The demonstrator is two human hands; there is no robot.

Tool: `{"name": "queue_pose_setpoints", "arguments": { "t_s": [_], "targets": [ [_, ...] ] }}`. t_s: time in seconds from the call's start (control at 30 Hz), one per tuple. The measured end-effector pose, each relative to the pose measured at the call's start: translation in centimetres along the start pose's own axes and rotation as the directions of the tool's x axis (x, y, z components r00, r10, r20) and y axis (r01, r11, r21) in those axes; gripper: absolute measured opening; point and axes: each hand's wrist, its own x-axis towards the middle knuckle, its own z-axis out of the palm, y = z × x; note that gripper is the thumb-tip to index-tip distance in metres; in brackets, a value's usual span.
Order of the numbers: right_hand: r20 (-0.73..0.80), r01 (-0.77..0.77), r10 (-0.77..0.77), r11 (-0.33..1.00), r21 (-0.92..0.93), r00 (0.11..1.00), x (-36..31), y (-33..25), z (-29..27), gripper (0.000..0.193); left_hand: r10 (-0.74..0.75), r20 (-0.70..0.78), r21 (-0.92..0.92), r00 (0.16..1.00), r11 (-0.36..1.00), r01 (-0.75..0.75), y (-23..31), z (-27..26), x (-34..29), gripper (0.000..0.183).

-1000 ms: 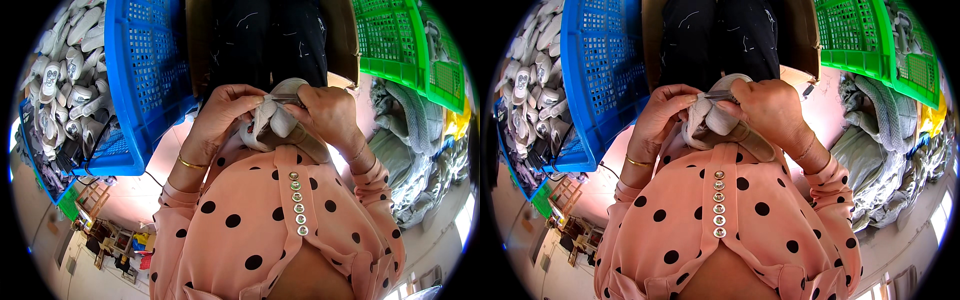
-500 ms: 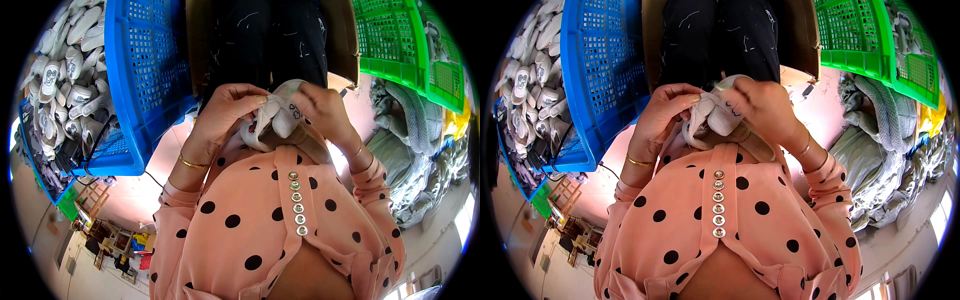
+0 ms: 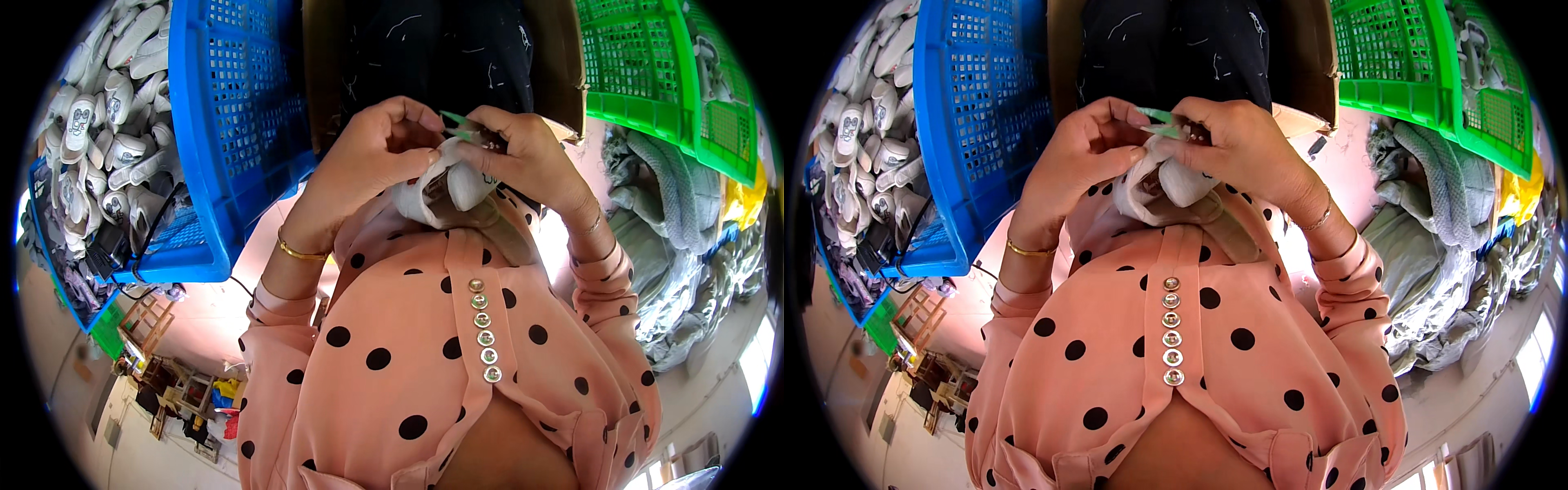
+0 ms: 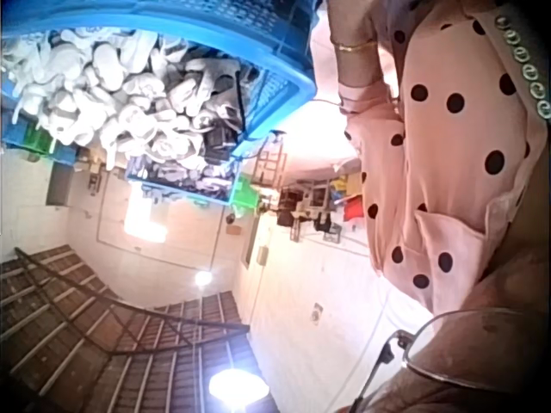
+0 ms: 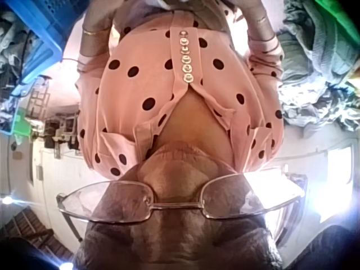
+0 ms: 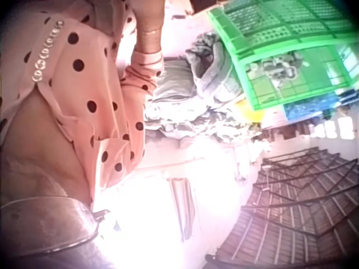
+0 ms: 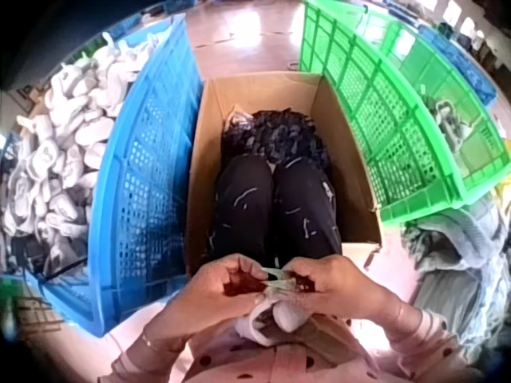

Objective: The person sits on the floor and uses scissors to trim loose threads and excess fabric from the edges of white slippers. They handle the slippers one at a time, turning them over to access different sides, and place the finished items into a green basket.

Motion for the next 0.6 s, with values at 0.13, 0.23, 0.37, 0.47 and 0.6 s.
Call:
{"name": "queue_pose_setpoints", "arguments": {
  "t_s": [0.13, 0.23, 0.37, 0.47, 0.6],
  "targets": [
    [-0.087, 0.098, -0.106, 0.991, -0.095, 0.991, 0.4, 0.1, -0.5, 0.019, 0.212, 0.032, 0.187, 0.977, 0.959, -0.214, 0.7, -0.3, 1.4, 0.031],
    [-0.276, 0.086, -0.119, 0.988, -0.131, 0.954, 1.2, 0.6, -0.7, 0.022, 0.473, -0.135, 0.362, 0.871, 0.841, -0.401, 1.5, -0.2, 2.1, 0.029],
    [-0.406, 0.051, -0.040, 0.999, 0.015, 0.913, 1.2, 1.5, -0.9, 0.026, 0.754, -0.073, 0.758, 0.653, 0.467, -0.455, 1.8, -0.4, 1.5, 0.027],
    [-0.349, -0.027, 0.122, 0.964, 0.266, 0.929, 0.8, 1.8, -0.7, 0.023, 0.811, 0.043, 0.902, 0.583, 0.219, -0.372, 1.3, 0.0, 1.6, 0.023],
    [-0.250, -0.086, 0.260, 0.833, 0.547, 0.933, 0.0, 1.0, 0.0, 0.021, 0.854, 0.158, 0.942, 0.496, 0.020, -0.334, 0.3, 0.4, 2.7, 0.017]
  ]
}}
